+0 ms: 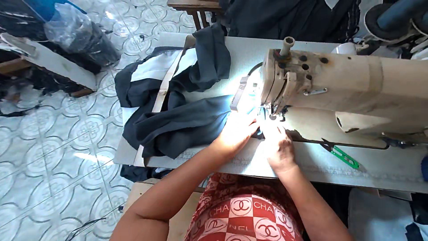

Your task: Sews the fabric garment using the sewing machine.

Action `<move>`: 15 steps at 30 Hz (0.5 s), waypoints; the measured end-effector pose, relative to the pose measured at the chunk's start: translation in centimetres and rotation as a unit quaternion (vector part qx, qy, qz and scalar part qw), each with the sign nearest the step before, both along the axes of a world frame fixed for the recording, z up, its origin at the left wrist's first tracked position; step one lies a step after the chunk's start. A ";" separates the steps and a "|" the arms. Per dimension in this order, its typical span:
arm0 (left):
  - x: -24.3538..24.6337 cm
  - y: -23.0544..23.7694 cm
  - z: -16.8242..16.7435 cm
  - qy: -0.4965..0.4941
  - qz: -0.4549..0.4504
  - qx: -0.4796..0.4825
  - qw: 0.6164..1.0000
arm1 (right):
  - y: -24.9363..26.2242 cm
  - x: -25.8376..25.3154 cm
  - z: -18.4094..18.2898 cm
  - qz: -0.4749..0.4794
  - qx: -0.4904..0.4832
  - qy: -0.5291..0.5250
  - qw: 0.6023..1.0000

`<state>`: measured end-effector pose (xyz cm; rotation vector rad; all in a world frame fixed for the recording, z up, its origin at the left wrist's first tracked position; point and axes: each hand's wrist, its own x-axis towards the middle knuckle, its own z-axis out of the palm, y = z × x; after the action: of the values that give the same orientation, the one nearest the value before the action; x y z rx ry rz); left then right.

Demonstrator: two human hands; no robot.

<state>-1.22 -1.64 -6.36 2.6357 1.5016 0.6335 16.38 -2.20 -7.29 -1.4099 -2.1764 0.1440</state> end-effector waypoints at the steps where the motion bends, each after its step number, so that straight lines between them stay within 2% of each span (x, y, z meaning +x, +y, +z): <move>1: -0.1 0.3 0.0 0.003 0.003 -0.001 1.000 | 0.3 -0.1 0.0 0.001 0.003 0.000 1.000; 6: 0.0 1.0 0.0 0.027 0.017 -0.001 0.999 | 1.3 -0.3 0.0 0.001 0.001 -0.001 1.000; 9: -0.1 0.9 -0.1 0.009 0.013 0.005 1.000 | 1.5 0.1 -0.3 0.014 -0.007 0.013 1.000; 13: -0.9 1.5 -0.5 -0.086 0.014 -0.038 0.996 | 0.9 0.8 -0.4 -0.014 -0.026 0.085 0.996; 15: -1.3 1.6 0.3 -0.152 0.059 -0.118 0.980 | 0.4 0.5 -0.4 -0.025 -0.041 0.097 0.994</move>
<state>-2.51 -0.07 -6.03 2.1749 1.5388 0.7727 16.83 -1.76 -7.65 -1.4315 -1.9956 0.3417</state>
